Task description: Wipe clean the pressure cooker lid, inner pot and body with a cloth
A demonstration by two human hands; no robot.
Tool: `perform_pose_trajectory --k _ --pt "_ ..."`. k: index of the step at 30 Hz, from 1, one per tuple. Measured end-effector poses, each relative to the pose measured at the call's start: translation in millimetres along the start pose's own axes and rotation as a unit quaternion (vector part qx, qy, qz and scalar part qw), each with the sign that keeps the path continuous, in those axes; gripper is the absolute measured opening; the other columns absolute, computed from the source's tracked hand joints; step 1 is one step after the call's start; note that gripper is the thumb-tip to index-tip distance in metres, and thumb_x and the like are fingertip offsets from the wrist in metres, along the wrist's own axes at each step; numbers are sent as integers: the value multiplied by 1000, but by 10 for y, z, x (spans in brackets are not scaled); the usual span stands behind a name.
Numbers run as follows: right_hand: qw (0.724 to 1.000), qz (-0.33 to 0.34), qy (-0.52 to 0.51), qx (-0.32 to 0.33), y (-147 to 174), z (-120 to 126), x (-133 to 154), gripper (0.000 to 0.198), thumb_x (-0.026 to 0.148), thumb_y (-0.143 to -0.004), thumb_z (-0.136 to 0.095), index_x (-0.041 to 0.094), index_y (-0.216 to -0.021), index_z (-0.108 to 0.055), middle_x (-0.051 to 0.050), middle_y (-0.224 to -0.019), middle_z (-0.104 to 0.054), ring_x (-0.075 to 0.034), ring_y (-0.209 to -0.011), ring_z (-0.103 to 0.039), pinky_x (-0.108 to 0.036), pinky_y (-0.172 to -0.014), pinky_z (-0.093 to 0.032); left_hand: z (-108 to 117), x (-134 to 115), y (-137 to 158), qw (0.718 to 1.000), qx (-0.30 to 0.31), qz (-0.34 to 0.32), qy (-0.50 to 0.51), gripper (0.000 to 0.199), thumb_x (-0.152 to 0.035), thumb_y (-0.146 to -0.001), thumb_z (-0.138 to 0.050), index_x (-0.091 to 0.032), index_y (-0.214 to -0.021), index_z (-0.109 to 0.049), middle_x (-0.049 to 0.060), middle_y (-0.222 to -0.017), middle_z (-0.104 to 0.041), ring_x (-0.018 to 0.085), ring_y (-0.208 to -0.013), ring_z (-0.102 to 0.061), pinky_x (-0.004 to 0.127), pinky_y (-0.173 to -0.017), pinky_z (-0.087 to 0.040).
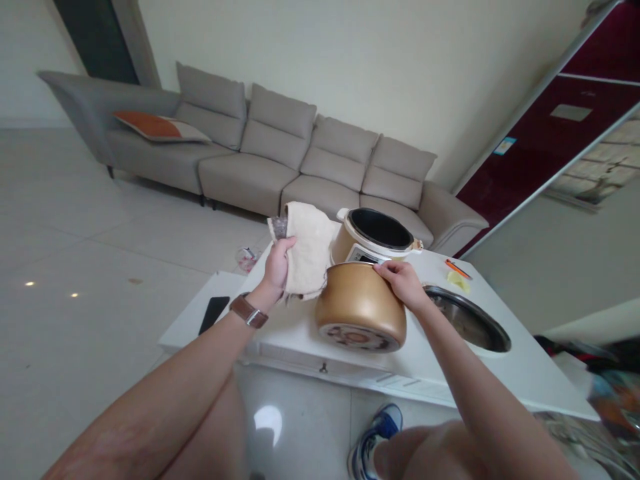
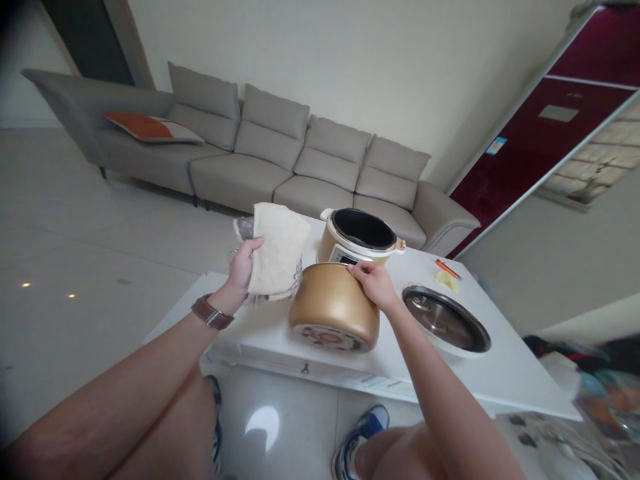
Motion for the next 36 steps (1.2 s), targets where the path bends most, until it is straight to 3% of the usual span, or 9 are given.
perform_pose_trajectory --k 4,9,12,16,22,26,29,32,36 --pt "997 -8 -73 -37 27 -51 -137 51 67 -75 -73 18 -66 -67 0 -61 -58 -13 -57 -45 -29 -53 -31 -153 86 110 963 94 -116 -224 40 -36 -84 -64 -13 -115 -74 9 -116 -78 34 -119 -68 47 -110 -51" --pt "993 7 -99 -69 55 19 -303 43 59 -77 -75 18 -67 -68 -1 -67 -62 -16 -64 -51 -29 -60 -38 -482 303 358 809 333 -218 -433 61 -29 -83 -72 -18 -142 -61 13 -153 -57 34 -147 -46 52 -124 -35" --pt "991 9 -96 -90 97 60 -362 42 57 -79 -73 18 -65 -65 0 -65 -59 -15 -63 -49 -28 -59 -37 -580 379 400 771 364 -253 -457 60 -29 -88 -69 -22 -146 -57 10 -159 -50 31 -152 -39 51 -127 -31" --pt "989 7 -82 -120 135 108 -444 47 59 -83 -69 19 -61 -61 2 -59 -52 -13 -59 -41 -28 -55 -30 -538 516 320 820 317 -214 -427 57 -33 -92 -66 -19 -146 -57 12 -155 -54 31 -145 -50 50 -124 -37" --pt "983 9 -99 -156 170 218 -636 54 64 -82 -68 20 -56 -52 3 -56 -43 -11 -57 -34 -29 -53 -23 -214 824 243 914 177 -93 -354 44 -39 -95 -61 -15 -130 -69 10 -137 -70 30 -133 -61 46 -120 -42" --pt "979 15 -117 -169 222 261 -700 53 63 -81 -69 20 -56 -51 4 -56 -41 -11 -57 -33 -30 -54 -23 -144 873 284 938 101 -99 -317 40 -33 -94 -57 -17 -128 -70 8 -133 -72 28 -132 -63 45 -120 -42" --pt "978 18 -114 -172 255 249 -684 52 61 -82 -68 20 -56 -51 4 -56 -40 -12 -58 -33 -30 -54 -24 -217 782 383 928 82 -123 -341 39 -35 -94 -56 -17 -126 -71 9 -127 -75 29 -130 -64 47 -117 -46" --pt "978 22 -112 -174 271 212 -675 48 58 -83 -66 20 -56 -53 3 -56 -42 -12 -58 -35 -29 -55 -26 -386 637 555 869 195 -190 -413 45 -44 -94 -59 -15 -127 -71 13 -127 -75 31 -131 -63 48 -117 -46" --pt "976 44 -135 -167 271 168 -718 36 47 -80 -67 20 -58 -56 2 -58 -49 -15 -64 -45 -28 -61 -35 -607 518 814 711 412 -323 -469 52 -48 -94 -63 -23 -140 -64 11 -145 -64 31 -145 -50 54 -125 -32"
Point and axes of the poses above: each hand's wrist, its own y-axis away from the middle knuckle, its own z-axis out of the back of the hand, x = y × z, the point moved 3 cm from there along -y, towards the middle knuckle
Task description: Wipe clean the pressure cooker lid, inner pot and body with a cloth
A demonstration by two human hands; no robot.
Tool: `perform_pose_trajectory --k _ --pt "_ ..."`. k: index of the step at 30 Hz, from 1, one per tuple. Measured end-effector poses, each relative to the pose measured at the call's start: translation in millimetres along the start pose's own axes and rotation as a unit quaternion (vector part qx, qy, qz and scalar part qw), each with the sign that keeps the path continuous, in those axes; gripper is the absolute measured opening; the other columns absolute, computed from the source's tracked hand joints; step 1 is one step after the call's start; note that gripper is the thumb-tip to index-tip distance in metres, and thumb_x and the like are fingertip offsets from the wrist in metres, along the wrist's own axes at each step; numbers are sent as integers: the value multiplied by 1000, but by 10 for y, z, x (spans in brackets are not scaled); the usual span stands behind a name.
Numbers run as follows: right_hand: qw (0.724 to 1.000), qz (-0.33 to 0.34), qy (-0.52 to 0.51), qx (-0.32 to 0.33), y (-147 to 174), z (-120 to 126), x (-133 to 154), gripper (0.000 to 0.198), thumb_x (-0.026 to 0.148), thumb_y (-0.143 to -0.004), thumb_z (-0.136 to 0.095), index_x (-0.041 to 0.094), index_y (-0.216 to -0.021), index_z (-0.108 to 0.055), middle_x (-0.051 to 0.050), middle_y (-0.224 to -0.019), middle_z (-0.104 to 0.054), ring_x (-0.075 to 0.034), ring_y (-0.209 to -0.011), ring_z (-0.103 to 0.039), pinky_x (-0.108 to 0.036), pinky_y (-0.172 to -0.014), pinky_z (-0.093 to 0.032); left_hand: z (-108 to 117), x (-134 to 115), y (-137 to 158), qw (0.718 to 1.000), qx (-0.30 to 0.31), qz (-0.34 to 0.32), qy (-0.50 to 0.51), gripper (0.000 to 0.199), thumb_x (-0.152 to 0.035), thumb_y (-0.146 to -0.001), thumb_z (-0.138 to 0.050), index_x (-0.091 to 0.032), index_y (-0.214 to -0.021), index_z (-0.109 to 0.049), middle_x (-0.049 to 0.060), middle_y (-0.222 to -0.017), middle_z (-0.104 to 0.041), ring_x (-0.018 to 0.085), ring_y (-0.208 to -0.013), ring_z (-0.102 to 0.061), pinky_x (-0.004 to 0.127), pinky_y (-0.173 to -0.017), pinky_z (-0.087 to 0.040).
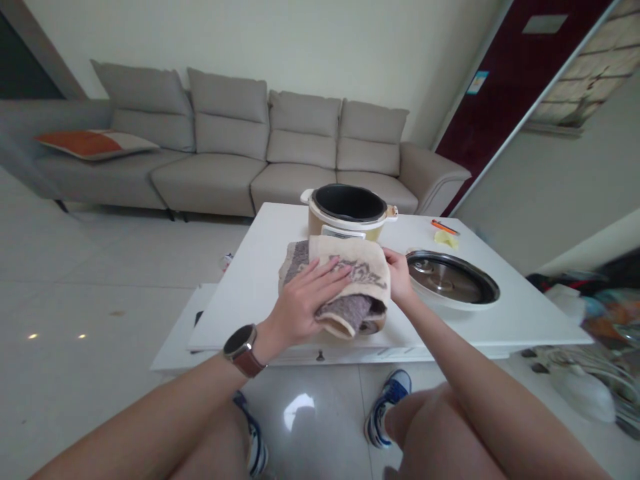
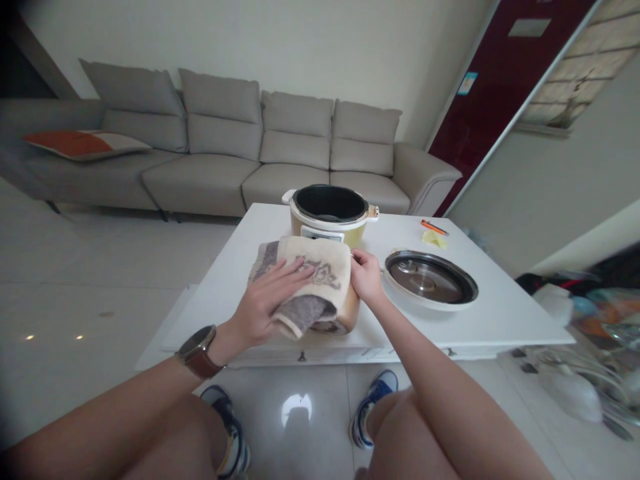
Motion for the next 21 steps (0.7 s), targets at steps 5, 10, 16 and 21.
perform_pose_trajectory --k 5,10,16,21 --pt "1000 -5 14 -27 21 9 0 36 49 -81 -65 20 -60 -60 1 -59 -52 -15 -63 -45 -28 -61 -37 18 92 -51 999 -40 0 2 52 -42 -97 -59 -26 -147 -57 10 -152 -58 29 -147 -47 56 -125 -32" --pt "998 -24 12 -53 36 18 27 45 58 -83 -67 19 -59 -60 2 -58 -47 -13 -60 -39 -28 -56 -31 -13 397 -10 988 -111 76 78 53 -35 -97 -55 -18 -147 -57 14 -151 -59 29 -145 -50 48 -124 -36" --pt "996 -20 -53 -69 -31 95 -206 51 63 -79 -72 19 -57 -57 3 -59 -45 -12 -60 -36 -28 -56 -30 -83 703 107 940 -205 242 127 32 -32 -93 -55 -17 -115 -73 11 -122 -76 26 -121 -68 40 -113 -48" --pt "995 -22 -56 -82 -54 153 -323 58 71 -75 -73 20 -54 -52 4 -57 -41 -11 -59 -33 -28 -56 -27 7 818 108 872 -305 352 153 27 -35 -91 -57 -18 -108 -70 7 -112 -78 25 -119 -68 37 -110 -50"
Point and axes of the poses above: each hand's wrist, its own y-axis away from the middle knuckle, its own z-axis out of the back of the hand, x = y × z, the point moved 3 cm from there along -y, towards the middle knuckle
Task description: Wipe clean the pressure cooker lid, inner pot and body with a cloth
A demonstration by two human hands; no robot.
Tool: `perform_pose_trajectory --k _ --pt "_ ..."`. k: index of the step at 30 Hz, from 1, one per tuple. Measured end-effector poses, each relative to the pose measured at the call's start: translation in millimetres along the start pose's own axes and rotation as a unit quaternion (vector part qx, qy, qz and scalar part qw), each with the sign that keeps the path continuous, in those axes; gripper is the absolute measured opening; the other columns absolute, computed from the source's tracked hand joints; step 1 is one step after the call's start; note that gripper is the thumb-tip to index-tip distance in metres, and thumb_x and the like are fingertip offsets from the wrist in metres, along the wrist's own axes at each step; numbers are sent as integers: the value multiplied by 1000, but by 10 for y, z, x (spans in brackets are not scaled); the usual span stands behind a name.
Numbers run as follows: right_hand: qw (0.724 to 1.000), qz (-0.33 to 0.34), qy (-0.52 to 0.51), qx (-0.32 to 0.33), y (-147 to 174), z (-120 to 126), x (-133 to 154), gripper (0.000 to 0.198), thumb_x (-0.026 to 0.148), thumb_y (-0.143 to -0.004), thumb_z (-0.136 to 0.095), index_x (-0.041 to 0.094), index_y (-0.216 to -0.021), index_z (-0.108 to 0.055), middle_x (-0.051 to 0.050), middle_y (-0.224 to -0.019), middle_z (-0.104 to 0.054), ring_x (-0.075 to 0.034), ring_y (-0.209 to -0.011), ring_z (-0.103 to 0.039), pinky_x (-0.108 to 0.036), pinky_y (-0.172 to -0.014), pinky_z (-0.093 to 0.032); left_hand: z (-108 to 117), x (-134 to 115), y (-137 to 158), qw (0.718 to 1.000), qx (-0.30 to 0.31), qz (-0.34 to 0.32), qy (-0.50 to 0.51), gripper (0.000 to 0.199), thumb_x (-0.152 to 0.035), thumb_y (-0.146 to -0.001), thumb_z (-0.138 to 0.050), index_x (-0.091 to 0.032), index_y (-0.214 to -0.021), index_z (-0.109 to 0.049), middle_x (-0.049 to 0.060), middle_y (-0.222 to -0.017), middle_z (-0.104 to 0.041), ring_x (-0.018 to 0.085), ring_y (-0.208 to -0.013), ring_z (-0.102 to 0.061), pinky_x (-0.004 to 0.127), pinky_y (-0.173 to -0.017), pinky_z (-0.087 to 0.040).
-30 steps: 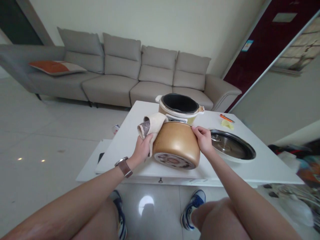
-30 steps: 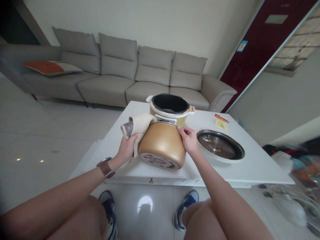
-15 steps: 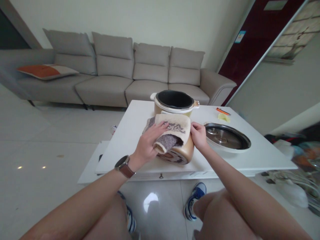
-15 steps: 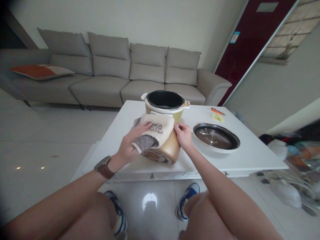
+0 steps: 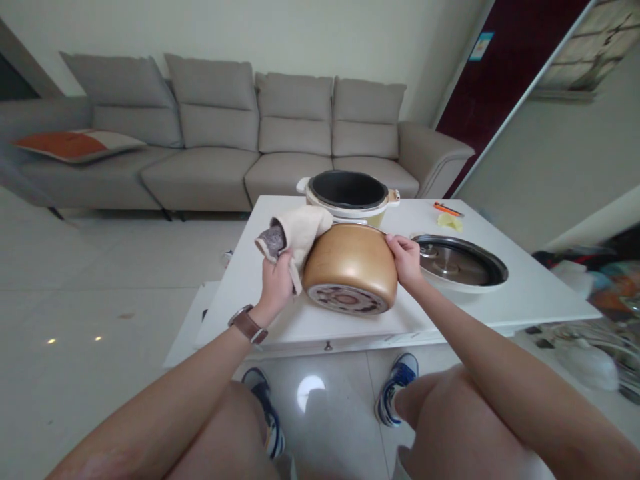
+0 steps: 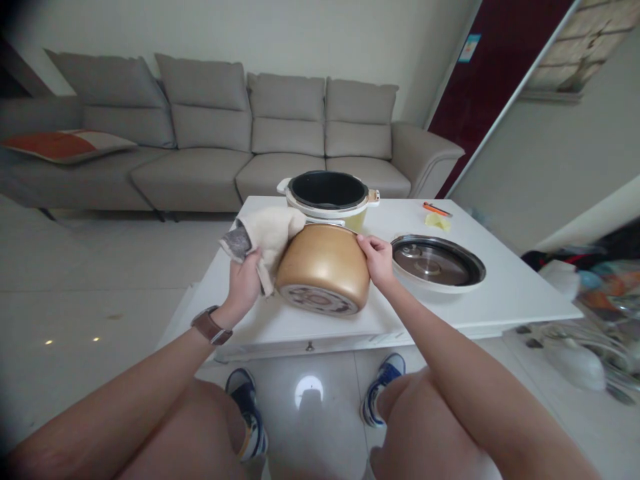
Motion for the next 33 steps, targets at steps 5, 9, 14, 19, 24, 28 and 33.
perform_pose_trajectory --k 5,9,14,19,24,28,33 --pt "999 11 34 26 8 14 93 56 68 -79 -69 20 -56 -52 3 -57 -40 -12 -59 -33 -29 -55 -27 -14 -128 24 1000 -7 -6 -3 30 -37 -93 -56 -20 -113 -69 5 -120 -76 24 -128 -63 37 -116 -44" --pt "993 42 84 69 4 -6 242 52 64 -85 -65 20 -58 -55 2 -58 -43 -13 -60 -36 -30 -56 -28 -69 -217 164 995 70 -69 -19 36 -40 -95 -58 -18 -120 -71 9 -123 -76 27 -129 -63 42 -118 -44" --pt "991 48 99 72 12 -68 367 46 59 -84 -67 19 -62 -61 1 -61 -52 -14 -62 -43 -29 -59 -33 -125 -447 335 934 229 -258 -90 47 -42 -92 -63 -21 -134 -67 12 -138 -69 31 -135 -60 51 -120 -42" --pt "994 41 76 62 12 -130 395 50 59 -82 -68 19 -55 -56 2 -57 -46 -12 -59 -38 -29 -57 -31 -177 -525 343 915 263 -293 -86 50 -40 -94 -61 -24 -142 -61 10 -146 -64 31 -140 -55 52 -123 -37" --pt "998 13 56 38 14 -106 330 59 69 -78 -69 20 -52 -51 2 -55 -40 -11 -56 -32 -29 -52 -25 -168 -267 167 979 155 -127 -40 41 -42 -93 -60 -19 -126 -70 11 -122 -76 29 -125 -66 45 -112 -50" --pt "998 19 49 16 10 -31 198 64 76 -76 -67 21 -50 -46 3 -54 -36 -11 -56 -30 -29 -53 -25 -137 -133 34 995 96 -35 -3 35 -40 -92 -61 -21 -119 -70 7 -126 -75 27 -129 -63 43 -117 -45" --pt "998 16 63 11 -15 42 138 67 79 -76 -63 22 -50 -42 3 -54 -34 -11 -57 -29 -29 -53 -25 -109 49 -60 996 61 64 4 33 -35 -87 -60 -17 -110 -73 7 -116 -78 28 -121 -68 38 -107 -51"
Point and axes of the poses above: each hand's wrist, its own y-axis away from the middle knuckle, its own z-axis out of the back of the hand, x = y × z, the point moved 3 cm from there along -y, towards the middle knuckle
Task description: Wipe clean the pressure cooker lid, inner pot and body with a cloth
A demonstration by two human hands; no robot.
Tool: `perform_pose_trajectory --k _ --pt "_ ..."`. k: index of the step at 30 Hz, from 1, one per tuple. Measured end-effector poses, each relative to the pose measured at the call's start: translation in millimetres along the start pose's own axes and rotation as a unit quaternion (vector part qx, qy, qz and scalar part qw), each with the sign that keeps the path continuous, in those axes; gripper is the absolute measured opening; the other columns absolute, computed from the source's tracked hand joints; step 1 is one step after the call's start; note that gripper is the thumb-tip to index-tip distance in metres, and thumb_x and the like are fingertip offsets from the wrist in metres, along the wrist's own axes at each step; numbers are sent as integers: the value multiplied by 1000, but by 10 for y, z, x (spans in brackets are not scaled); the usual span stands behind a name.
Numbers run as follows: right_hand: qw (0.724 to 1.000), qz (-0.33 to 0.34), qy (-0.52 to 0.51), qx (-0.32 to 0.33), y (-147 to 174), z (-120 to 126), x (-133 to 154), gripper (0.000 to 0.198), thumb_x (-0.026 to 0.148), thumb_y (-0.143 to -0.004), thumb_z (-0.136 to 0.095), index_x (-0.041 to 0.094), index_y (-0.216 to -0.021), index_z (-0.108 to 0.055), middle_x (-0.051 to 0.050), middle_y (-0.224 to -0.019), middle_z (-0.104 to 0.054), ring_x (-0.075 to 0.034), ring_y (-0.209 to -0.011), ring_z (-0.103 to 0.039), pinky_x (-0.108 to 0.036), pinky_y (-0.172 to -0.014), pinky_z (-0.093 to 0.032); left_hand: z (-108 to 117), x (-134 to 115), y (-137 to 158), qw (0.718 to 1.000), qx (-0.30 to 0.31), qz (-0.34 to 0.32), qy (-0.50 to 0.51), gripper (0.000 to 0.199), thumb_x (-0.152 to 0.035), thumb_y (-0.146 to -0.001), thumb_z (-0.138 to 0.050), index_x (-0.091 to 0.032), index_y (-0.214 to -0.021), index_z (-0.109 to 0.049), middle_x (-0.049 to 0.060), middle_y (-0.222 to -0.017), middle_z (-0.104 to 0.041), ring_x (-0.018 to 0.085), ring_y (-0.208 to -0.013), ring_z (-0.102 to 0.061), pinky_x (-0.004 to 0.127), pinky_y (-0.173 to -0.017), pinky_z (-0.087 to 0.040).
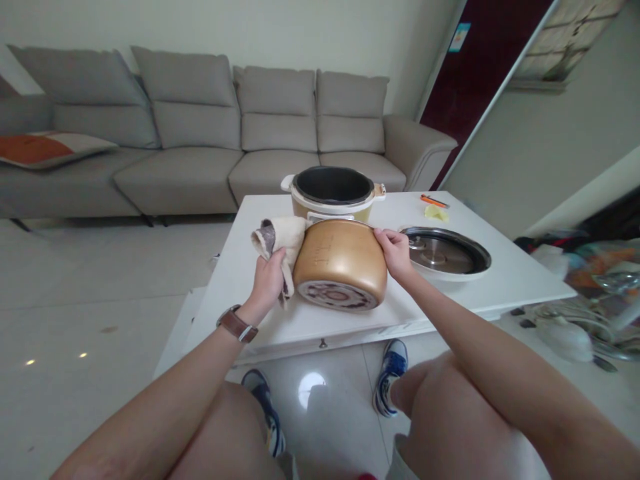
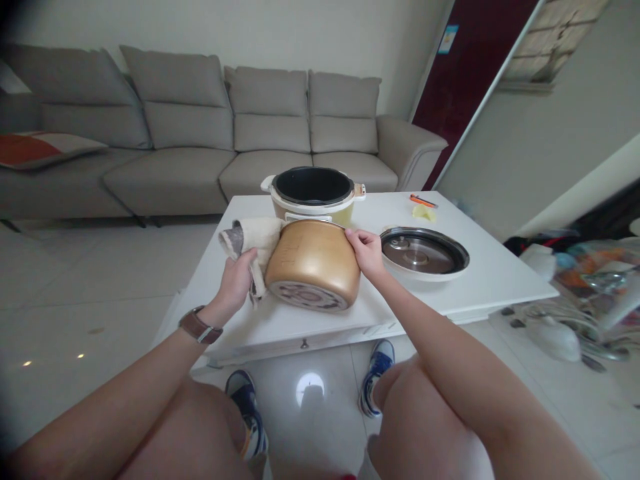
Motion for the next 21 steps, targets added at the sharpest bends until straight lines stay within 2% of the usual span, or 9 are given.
perform_pose_trajectory --k 3,8,12,15,18,20,21 --pt "999 7 27 36 -3 7 112 62 73 -79 -63 21 -51 -44 3 -55 -35 -12 -58 -32 -29 -54 -25 -1 18 17 1000 -5 13 -11 32 -36 -87 -59 -15 -106 -74 7 -112 -79 28 -116 -70 37 -105 -52" --pt "998 13 35 44 42 -12 317 55 63 -85 -61 21 -54 -43 2 -57 -36 -12 -60 -33 -29 -56 -25 -47 -159 179 997 17 -59 -36 33 -38 -92 -59 -19 -115 -73 5 -122 -76 27 -127 -64 38 -114 -45" --pt "997 9 48 55 55 -66 311 60 68 -84 -65 21 -52 -43 3 -56 -34 -11 -58 -30 -31 -55 -21 -37 -215 333 990 34 -104 -86 37 -45 -93 -61 -17 -112 -73 9 -111 -79 30 -122 -66 40 -107 -52" --pt "997 -20 23 64 41 -100 236 63 72 -82 -66 21 -52 -43 4 -54 -33 -10 -56 -29 -30 -53 -19 -14 -245 420 969 59 -201 -127 39 -46 -89 -65 -15 -112 -74 13 -111 -79 32 -118 -69 43 -105 -54" --pt "997 -35 -14 67 30 -126 169 65 73 -80 -67 21 -51 -41 4 -54 -33 -10 -54 -28 -30 -51 -17 -41 -317 480 925 126 -329 -146 49 -43 -86 -68 -18 -129 -69 13 -132 -72 32 -128 -65 47 -114 -48" --pt "997 -35 -30 64 27 -134 138 66 74 -78 -69 21 -50 -41 5 -54 -33 -9 -54 -27 -29 -51 -17 -66 -348 483 907 153 -369 -135 54 -40 -88 -66 -21 -139 -64 13 -141 -67 31 -133 -61 48 -117 -45" --pt "997 -35 -33 61 28 -137 126 66 74 -78 -69 21 -50 -41 5 -53 -34 -9 -54 -28 -29 -50 -17 -76 -350 470 908 153 -370 -123 54 -39 -90 -65 -21 -140 -63 13 -141 -67 31 -133 -62 48 -116 -46"
Point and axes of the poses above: each hand's wrist, its own y-axis away from the middle knuckle, its own z-axis out of the back of the hand, x = y × z, the point moved 3 cm from there along -y, towards the middle knuckle
